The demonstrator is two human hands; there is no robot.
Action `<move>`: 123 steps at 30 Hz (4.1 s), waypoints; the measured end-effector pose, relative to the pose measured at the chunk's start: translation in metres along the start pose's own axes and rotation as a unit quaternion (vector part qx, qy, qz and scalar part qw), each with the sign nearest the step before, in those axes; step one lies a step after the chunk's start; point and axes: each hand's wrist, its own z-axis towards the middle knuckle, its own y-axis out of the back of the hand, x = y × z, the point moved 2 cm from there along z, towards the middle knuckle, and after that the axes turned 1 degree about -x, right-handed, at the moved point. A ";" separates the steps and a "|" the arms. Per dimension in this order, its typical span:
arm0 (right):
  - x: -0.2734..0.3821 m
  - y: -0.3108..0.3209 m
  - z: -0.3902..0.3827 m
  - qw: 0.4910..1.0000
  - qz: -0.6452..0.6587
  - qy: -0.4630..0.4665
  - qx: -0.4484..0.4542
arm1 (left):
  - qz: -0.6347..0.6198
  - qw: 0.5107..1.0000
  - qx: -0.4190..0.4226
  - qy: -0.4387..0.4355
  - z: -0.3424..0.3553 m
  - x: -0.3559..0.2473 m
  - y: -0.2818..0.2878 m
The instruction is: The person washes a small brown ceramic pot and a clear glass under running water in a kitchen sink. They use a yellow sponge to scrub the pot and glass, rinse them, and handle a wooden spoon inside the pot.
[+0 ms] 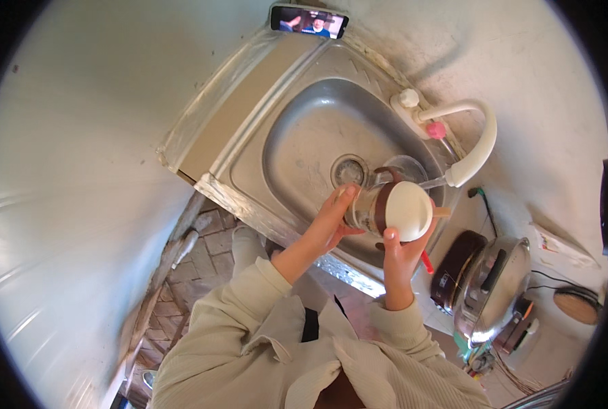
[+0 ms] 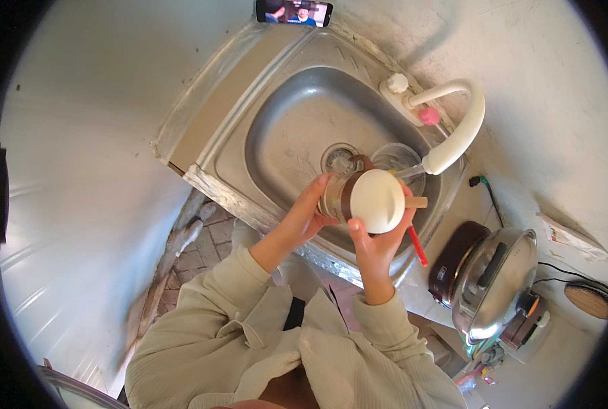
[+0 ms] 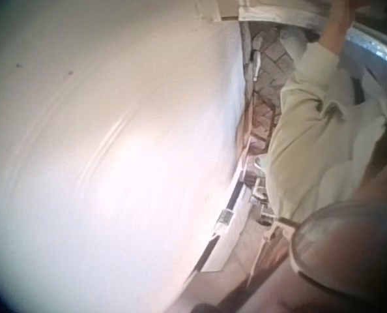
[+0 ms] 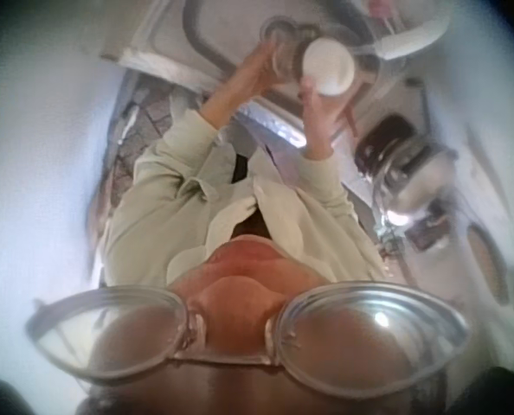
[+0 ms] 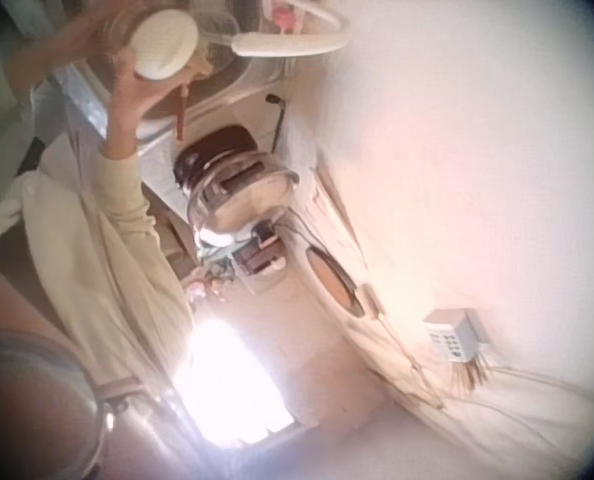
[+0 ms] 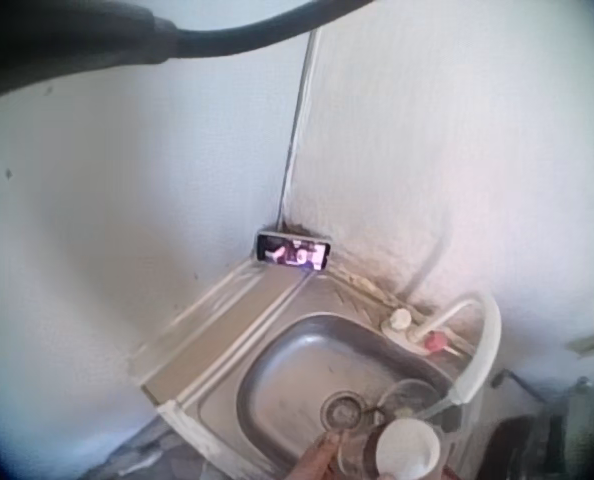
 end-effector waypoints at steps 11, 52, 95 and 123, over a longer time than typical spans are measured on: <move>-0.002 -0.003 0.027 0.951 0.013 0.123 0.284 | -0.025 0.991 0.026 0.129 -0.007 -0.006 0.023; 0.053 -0.018 0.050 0.743 -0.064 0.308 0.591 | -0.112 0.968 0.042 0.223 -0.033 -0.020 0.034; -0.023 -0.041 0.048 0.964 0.162 0.016 0.212 | -0.098 0.993 -0.061 -0.020 -0.009 -0.014 0.039; -0.054 -0.018 0.030 0.974 0.189 -0.121 -0.040 | -0.072 0.977 -0.200 0.019 0.024 0.022 0.038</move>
